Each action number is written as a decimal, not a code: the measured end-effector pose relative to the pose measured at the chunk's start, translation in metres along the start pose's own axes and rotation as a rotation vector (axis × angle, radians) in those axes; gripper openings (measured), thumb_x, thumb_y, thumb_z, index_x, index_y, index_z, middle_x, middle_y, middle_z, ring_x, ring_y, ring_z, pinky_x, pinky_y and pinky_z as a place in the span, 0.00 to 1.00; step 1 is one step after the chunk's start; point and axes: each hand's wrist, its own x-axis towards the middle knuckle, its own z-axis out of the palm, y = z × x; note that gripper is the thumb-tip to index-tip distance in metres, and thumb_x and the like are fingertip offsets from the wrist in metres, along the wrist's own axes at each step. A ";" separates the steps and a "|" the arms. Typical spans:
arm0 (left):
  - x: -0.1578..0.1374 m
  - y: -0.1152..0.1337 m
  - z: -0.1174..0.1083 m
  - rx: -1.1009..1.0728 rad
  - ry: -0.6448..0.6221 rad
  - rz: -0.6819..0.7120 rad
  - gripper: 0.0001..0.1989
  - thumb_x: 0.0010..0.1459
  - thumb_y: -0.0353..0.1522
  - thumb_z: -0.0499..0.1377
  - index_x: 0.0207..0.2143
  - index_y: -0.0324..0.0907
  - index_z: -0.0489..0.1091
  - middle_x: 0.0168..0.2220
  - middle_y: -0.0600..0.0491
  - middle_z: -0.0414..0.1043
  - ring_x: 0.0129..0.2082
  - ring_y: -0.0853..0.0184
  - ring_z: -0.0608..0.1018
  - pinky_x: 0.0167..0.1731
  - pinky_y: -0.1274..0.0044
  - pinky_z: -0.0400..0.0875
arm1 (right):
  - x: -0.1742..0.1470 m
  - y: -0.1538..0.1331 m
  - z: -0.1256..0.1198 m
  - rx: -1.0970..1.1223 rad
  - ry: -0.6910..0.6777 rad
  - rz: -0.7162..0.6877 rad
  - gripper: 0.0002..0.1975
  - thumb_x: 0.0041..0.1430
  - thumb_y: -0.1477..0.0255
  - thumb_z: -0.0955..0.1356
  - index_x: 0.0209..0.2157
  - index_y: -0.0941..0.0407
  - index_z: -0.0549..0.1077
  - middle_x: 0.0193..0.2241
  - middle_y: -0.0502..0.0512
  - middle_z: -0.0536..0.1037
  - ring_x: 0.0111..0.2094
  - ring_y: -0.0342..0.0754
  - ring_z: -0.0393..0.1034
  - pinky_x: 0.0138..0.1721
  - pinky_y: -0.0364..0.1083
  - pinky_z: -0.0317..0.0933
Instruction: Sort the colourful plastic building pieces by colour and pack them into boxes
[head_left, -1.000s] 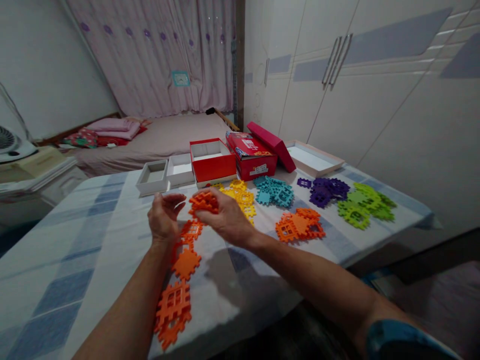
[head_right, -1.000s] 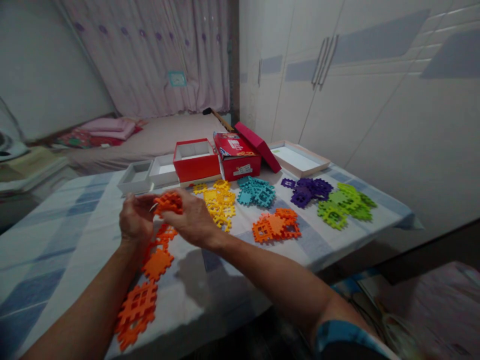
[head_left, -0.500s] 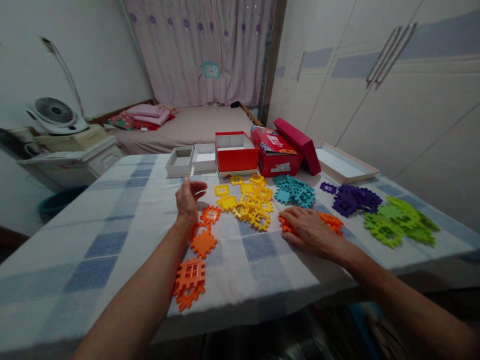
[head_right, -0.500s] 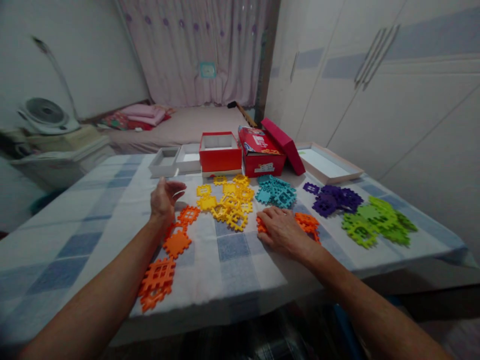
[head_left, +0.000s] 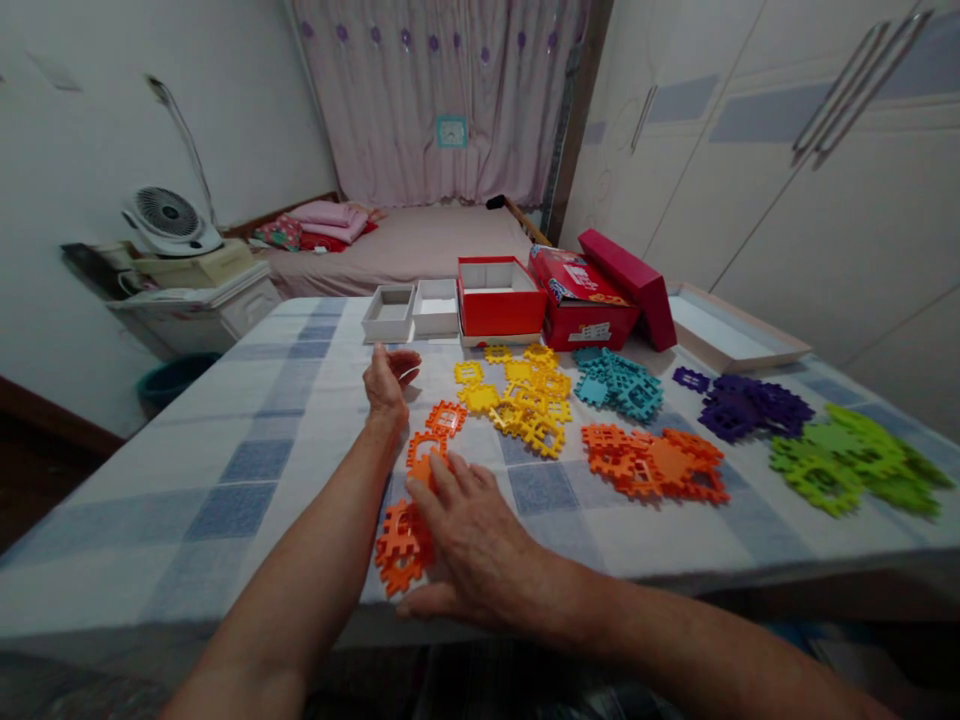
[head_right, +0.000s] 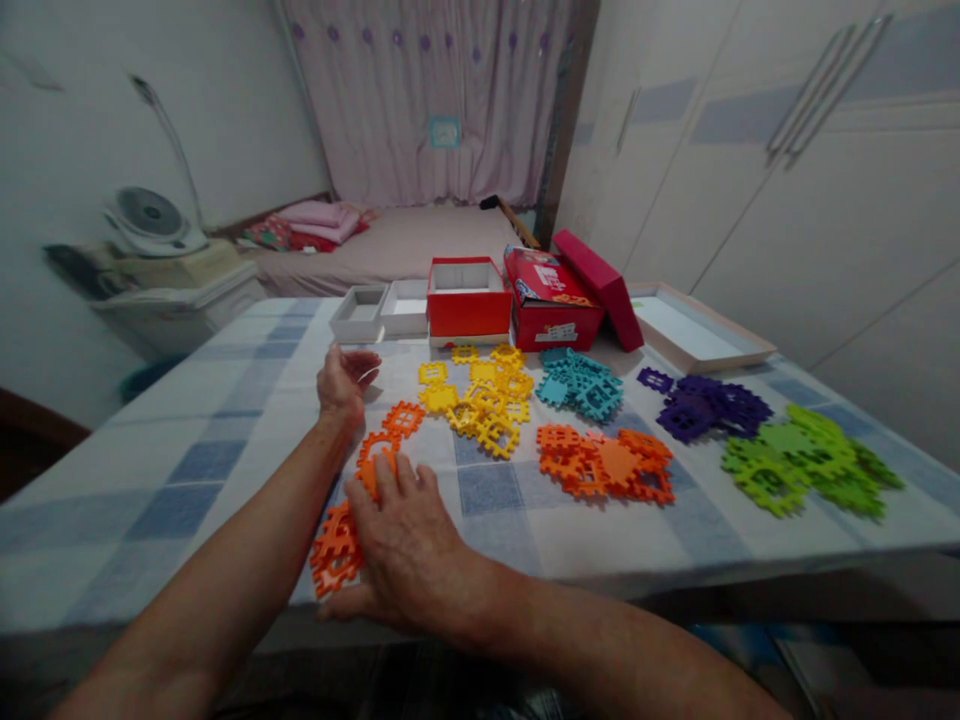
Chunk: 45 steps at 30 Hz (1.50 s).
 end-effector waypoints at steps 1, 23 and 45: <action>0.001 0.000 -0.001 0.001 0.005 -0.006 0.24 0.52 0.51 0.50 0.22 0.42 0.70 0.25 0.51 0.75 0.29 0.67 0.78 0.31 0.77 0.68 | 0.006 -0.005 0.007 -0.008 -0.002 0.003 0.55 0.42 0.42 0.70 0.62 0.63 0.55 0.62 0.76 0.55 0.63 0.71 0.47 0.58 0.67 0.50; 0.000 -0.010 0.002 0.085 -0.067 -0.032 0.28 0.55 0.53 0.48 0.21 0.39 0.72 0.25 0.47 0.76 0.26 0.67 0.77 0.27 0.77 0.68 | 0.050 0.062 -0.017 -0.036 0.097 0.081 0.14 0.63 0.69 0.64 0.48 0.58 0.69 0.44 0.61 0.75 0.47 0.53 0.68 0.47 0.51 0.62; 0.000 -0.009 0.002 0.111 -0.065 -0.026 0.31 0.56 0.54 0.46 0.22 0.39 0.71 0.26 0.45 0.77 0.28 0.65 0.79 0.31 0.74 0.71 | 0.097 0.075 -0.030 -0.036 -0.058 -0.115 0.33 0.40 0.63 0.78 0.46 0.60 0.68 0.46 0.62 0.65 0.46 0.54 0.61 0.47 0.53 0.61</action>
